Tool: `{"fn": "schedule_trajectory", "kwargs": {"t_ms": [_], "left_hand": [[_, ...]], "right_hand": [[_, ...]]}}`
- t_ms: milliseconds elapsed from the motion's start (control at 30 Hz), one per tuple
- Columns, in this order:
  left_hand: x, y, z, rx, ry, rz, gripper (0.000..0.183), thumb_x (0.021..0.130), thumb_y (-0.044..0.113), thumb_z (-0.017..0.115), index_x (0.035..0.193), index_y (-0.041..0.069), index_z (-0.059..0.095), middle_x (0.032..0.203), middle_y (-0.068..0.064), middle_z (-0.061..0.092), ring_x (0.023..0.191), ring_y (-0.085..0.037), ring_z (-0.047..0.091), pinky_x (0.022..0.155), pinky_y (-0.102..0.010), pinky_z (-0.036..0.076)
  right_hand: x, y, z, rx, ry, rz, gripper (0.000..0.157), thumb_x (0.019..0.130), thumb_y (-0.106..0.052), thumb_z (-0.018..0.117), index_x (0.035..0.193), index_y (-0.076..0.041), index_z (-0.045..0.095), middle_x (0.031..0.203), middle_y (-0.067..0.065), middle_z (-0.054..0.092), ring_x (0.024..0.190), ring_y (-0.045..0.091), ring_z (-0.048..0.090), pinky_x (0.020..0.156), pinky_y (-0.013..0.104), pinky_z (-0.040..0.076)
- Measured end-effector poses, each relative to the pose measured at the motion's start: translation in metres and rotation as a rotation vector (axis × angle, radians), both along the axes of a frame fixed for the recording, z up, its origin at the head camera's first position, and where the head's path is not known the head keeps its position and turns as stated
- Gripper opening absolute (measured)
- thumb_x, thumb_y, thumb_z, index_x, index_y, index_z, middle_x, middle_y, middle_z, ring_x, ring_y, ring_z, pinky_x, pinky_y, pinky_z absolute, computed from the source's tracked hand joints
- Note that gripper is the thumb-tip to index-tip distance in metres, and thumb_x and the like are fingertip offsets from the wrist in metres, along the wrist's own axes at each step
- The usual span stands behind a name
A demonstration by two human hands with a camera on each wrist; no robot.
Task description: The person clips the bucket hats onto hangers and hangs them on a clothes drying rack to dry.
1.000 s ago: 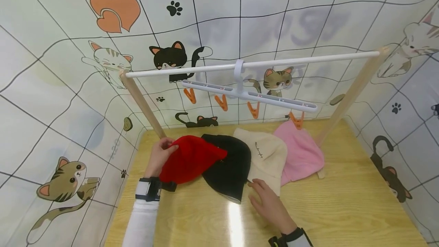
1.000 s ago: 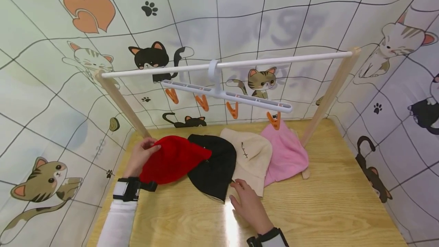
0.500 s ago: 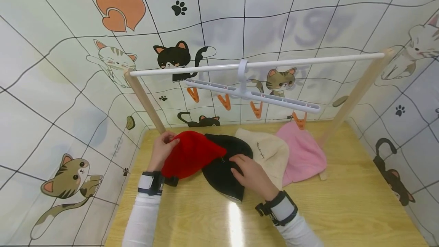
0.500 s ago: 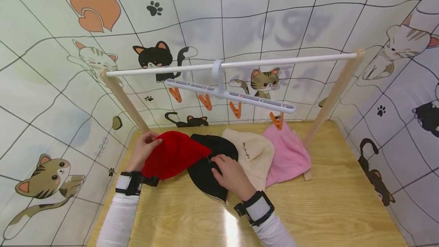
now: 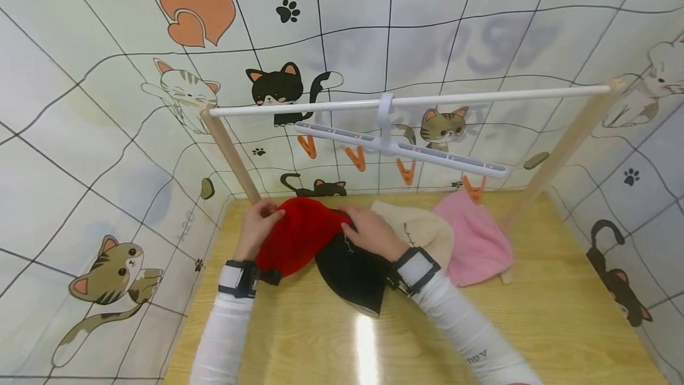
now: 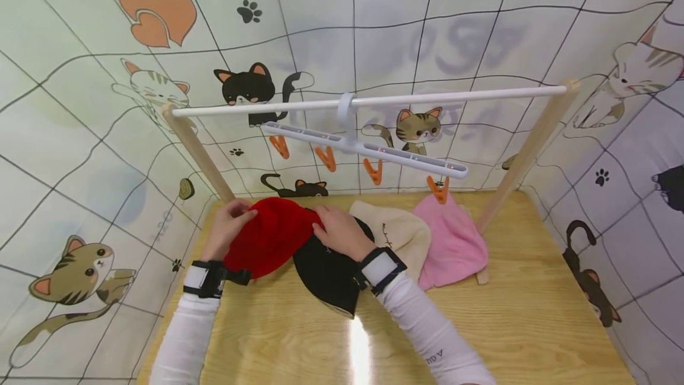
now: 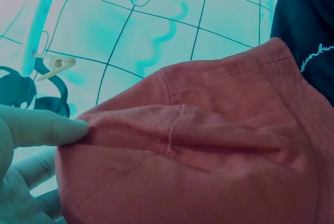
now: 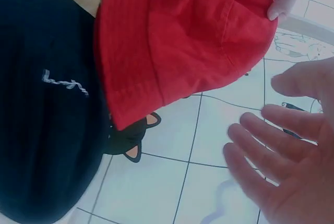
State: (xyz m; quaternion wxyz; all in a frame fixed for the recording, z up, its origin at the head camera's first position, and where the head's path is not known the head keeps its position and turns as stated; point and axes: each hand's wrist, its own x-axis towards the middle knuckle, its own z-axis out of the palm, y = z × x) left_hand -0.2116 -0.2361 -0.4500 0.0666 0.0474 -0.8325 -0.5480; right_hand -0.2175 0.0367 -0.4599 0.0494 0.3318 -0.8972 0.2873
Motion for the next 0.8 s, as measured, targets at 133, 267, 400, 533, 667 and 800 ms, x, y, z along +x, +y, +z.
{"fn": "schedule_trajectory", "kwargs": {"t_ms": [133,267,400,533,667,800], "left_hand": [[-0.001,0.002,0.004,0.005,0.005,-0.014,0.012,0.089,0.004,0.064,0.099,-0.003,0.065,0.087,-0.013,0.061,0.084,-0.025,0.053,0.071,-0.033,0.042],[-0.002,0.002,0.006,0.014,-0.008,-0.024,0.011,0.088,0.004,0.065,0.097,-0.002,0.066,0.084,-0.011,0.062,0.082,-0.024,0.054,0.07,-0.033,0.042],[-0.003,0.0,0.009,-0.01,-0.012,-0.043,0.011,0.088,0.004,0.065,0.097,-0.003,0.066,0.084,-0.011,0.062,0.081,-0.024,0.054,0.069,-0.033,0.042],[-0.004,0.0,0.012,-0.086,0.0,-0.075,0.008,0.087,0.001,0.064,0.095,-0.002,0.065,0.084,-0.012,0.062,0.081,-0.025,0.054,0.067,-0.032,0.042],[-0.001,-0.001,0.013,-0.197,0.017,-0.111,0.004,0.086,0.0,0.064,0.09,0.001,0.063,0.082,-0.012,0.062,0.08,-0.027,0.055,0.066,-0.033,0.042],[0.002,-0.002,0.011,-0.259,0.01,-0.152,0.005,0.086,-0.003,0.064,0.086,0.002,0.062,0.08,-0.01,0.062,0.079,-0.027,0.057,0.069,-0.034,0.044]], "right_hand": [[-0.021,-0.01,0.01,-0.078,-0.005,0.03,0.041,0.095,-0.011,0.056,0.134,0.001,0.049,0.13,0.016,0.056,0.112,0.027,0.057,0.094,0.039,0.046],[-0.038,-0.02,0.023,-0.214,-0.001,0.062,0.043,0.095,-0.006,0.055,0.135,0.004,0.046,0.131,0.018,0.053,0.118,0.03,0.052,0.096,0.039,0.044],[-0.051,-0.034,0.036,-0.345,-0.016,0.054,0.046,0.094,-0.002,0.054,0.137,0.007,0.043,0.133,0.021,0.05,0.121,0.031,0.049,0.094,0.04,0.046],[-0.061,-0.048,0.047,-0.459,-0.067,-0.015,0.049,0.095,-0.002,0.052,0.141,0.006,0.038,0.137,0.02,0.046,0.124,0.031,0.045,0.095,0.038,0.046],[-0.07,-0.061,0.054,-0.555,-0.102,-0.095,0.051,0.095,-0.003,0.051,0.143,0.004,0.034,0.138,0.021,0.043,0.126,0.033,0.043,0.096,0.037,0.044],[-0.078,-0.069,0.061,-0.625,-0.144,-0.117,0.049,0.096,-0.006,0.052,0.141,0.006,0.036,0.139,0.024,0.042,0.128,0.037,0.041,0.098,0.039,0.042]]}}
